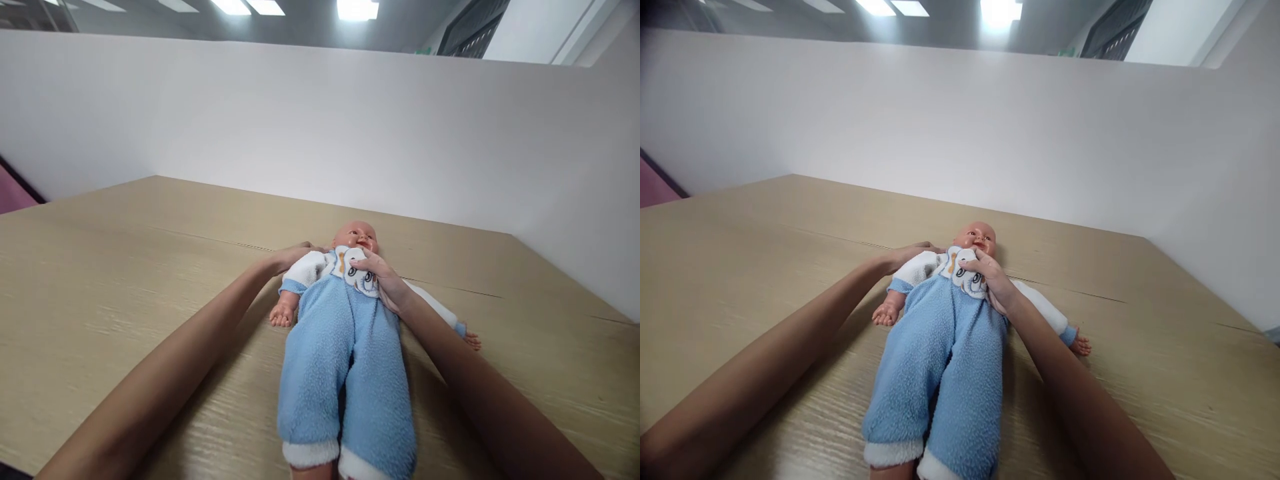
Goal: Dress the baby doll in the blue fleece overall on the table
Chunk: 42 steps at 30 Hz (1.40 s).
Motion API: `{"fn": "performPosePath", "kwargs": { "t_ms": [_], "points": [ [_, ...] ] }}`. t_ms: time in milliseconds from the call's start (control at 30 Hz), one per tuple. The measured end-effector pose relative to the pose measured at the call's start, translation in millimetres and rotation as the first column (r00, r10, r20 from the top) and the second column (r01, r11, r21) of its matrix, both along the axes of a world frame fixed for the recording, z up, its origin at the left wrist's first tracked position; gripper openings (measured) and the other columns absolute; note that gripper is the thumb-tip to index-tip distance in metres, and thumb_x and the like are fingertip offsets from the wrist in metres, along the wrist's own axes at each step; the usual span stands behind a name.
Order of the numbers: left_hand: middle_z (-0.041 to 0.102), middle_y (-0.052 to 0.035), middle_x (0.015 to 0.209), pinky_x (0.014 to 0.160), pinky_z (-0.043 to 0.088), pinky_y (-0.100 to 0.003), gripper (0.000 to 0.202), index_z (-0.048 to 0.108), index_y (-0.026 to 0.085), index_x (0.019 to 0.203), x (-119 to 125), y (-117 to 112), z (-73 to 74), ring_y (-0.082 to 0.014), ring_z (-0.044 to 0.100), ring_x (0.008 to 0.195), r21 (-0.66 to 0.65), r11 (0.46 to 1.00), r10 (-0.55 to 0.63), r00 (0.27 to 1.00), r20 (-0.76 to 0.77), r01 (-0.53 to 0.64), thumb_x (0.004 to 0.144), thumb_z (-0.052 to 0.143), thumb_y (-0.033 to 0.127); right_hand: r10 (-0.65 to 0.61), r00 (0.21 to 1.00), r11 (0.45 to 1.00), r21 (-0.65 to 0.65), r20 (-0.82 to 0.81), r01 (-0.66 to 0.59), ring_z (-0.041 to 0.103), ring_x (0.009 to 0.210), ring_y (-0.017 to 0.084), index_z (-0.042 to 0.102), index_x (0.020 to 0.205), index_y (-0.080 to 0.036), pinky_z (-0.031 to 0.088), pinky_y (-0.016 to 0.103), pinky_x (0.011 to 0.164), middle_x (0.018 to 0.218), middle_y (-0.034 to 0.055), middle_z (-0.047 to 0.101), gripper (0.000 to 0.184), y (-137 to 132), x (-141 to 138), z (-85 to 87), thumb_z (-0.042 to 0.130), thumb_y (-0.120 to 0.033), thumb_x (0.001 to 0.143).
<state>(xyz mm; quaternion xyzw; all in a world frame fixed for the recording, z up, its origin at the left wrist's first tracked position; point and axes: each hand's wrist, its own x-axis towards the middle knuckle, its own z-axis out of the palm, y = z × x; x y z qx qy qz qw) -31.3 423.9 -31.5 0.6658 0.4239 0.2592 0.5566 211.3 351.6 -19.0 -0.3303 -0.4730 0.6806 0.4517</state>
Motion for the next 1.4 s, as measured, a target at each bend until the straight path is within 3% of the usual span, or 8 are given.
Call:
{"fn": "performPosePath", "kwargs": {
  "t_ms": [167, 333, 467, 600, 700, 1000, 1167, 1400],
  "points": [
    [0.08, -0.0077, 0.108, 0.085, 0.055, -0.035, 0.047, 0.076, 0.021, 0.111, -19.8, -18.9, 21.4, -0.0276, 0.07, 0.097, -0.211, 0.953, -0.235, 0.97, -0.061, 0.218, 0.086, 0.072, 0.061, -0.009, 1.0, 1.0, 0.004, 0.025, 0.009, 0.073, 0.082, 0.016, 0.071, 0.11, -0.023, 0.059, 0.024, 0.075, 0.098, 0.001, 0.081, 0.034, 0.2, -1.4, 0.4, 0.086, -0.027, 0.079],
    [0.074, -0.0121, 0.128, 0.084, 0.056, -0.033, 0.072, 0.064, 0.02, 0.128, -27.5, -28.1, 31.2, -0.0303, 0.07, 0.109, -0.139, 0.988, -0.102, 0.965, -0.24, 0.07, 0.079, 0.079, 0.07, -0.028, 0.998, 1.0, -0.004, 0.052, 0.028, 0.074, 0.085, 0.018, 0.069, 0.103, -0.023, 0.06, 0.025, 0.079, 0.096, 0.0016, 0.081, 0.031, -1.6, -6.1, 6.8, 0.088, -0.028, 0.078],
    [0.073, -0.0103, 0.13, 0.08, 0.056, -0.031, 0.073, 0.06, 0.025, 0.138, -34.6, -24.7, 30.4, -0.0301, 0.07, 0.112, -0.101, 0.981, -0.184, 0.954, -0.237, 0.164, 0.084, 0.073, 0.073, -0.037, 0.972, 0.996, 0.09, 0.233, 0.016, 0.074, 0.092, 0.02, 0.066, 0.107, -0.025, 0.058, 0.029, 0.081, 0.106, 0.0016, 0.079, 0.036, -1.3, 8.3, 24.1, 0.088, -0.037, 0.081],
    [0.069, -0.0078, 0.141, 0.091, 0.054, -0.032, 0.072, 0.062, 0.029, 0.141, -39.9, -18.9, 26.9, -0.0295, 0.066, 0.121, -0.063, 0.976, -0.216, 0.94, -0.264, 0.206, 0.085, 0.071, 0.073, -0.211, 0.72, 0.913, 0.397, 0.661, -0.097, 0.07, 0.099, 0.027, 0.071, 0.099, -0.026, 0.055, 0.037, 0.087, 0.104, 0.0019, 0.079, 0.032, -0.2, 35.7, 39.0, 0.087, -0.049, 0.083],
    [0.071, -0.0066, 0.139, 0.093, 0.052, -0.031, 0.075, 0.063, 0.03, 0.143, -43.1, -15.0, 25.0, -0.0287, 0.065, 0.119, -0.035, 0.979, -0.201, 0.922, -0.331, 0.201, 0.082, 0.073, 0.073, -0.274, 0.578, 0.881, 0.441, 0.769, -0.171, 0.069, 0.101, 0.032, 0.076, 0.097, -0.027, 0.052, 0.042, 0.091, 0.107, 0.0039, 0.079, 0.033, -0.3, 44.3, 38.3, 0.085, -0.055, 0.083],
    [0.075, -0.0136, 0.13, 0.091, 0.048, -0.03, 0.076, 0.074, 0.02, 0.122, -54.3, -6.4, 24.6, -0.032, 0.066, 0.114, 0.086, 0.979, -0.096, 0.792, -0.603, 0.184, 0.078, 0.068, 0.081, -0.381, 0.321, 0.867, 0.456, 0.867, -0.201, 0.069, 0.098, 0.035, 0.07, 0.104, -0.027, 0.05, 0.044, 0.083, 0.112, 0.0089, 0.078, 0.043, -4.6, 37.9, 34.9, 0.073, -0.067, 0.089],
    [0.07, -0.0229, 0.138, 0.088, 0.048, -0.036, 0.095, 0.068, 0.016, 0.132, -51.7, -4.2, 21.2, -0.0371, 0.067, 0.112, 0.144, 0.979, 0.016, 0.655, -0.756, 0.142, 0.078, 0.057, 0.092, -0.6, 0.21, 0.751, 0.634, 0.772, -0.187, 0.065, 0.116, 0.039, 0.067, 0.113, -0.027, 0.05, 0.052, 0.098, 0.121, 0.0113, 0.073, 0.036, -30.2, 44.6, 36.4, 0.071, -0.055, 0.091],
    [0.078, -0.0201, 0.096, 0.074, 0.045, -0.038, 0.088, 0.075, 0.016, 0.098, -47.7, -16.6, 39.7, -0.035, 0.07, 0.085, 0.278, 0.957, 0.183, 0.582, -0.792, 0.077, 0.079, 0.049, 0.098, -0.626, 0.124, 0.76, 0.638, 0.77, -0.122, 0.065, 0.122, 0.041, 0.063, 0.132, -0.028, 0.05, 0.056, 0.104, 0.131, 0.0135, 0.072, 0.057, -91.5, 139.0, -11.7, 0.066, -0.065, 0.089]
  ]
}}
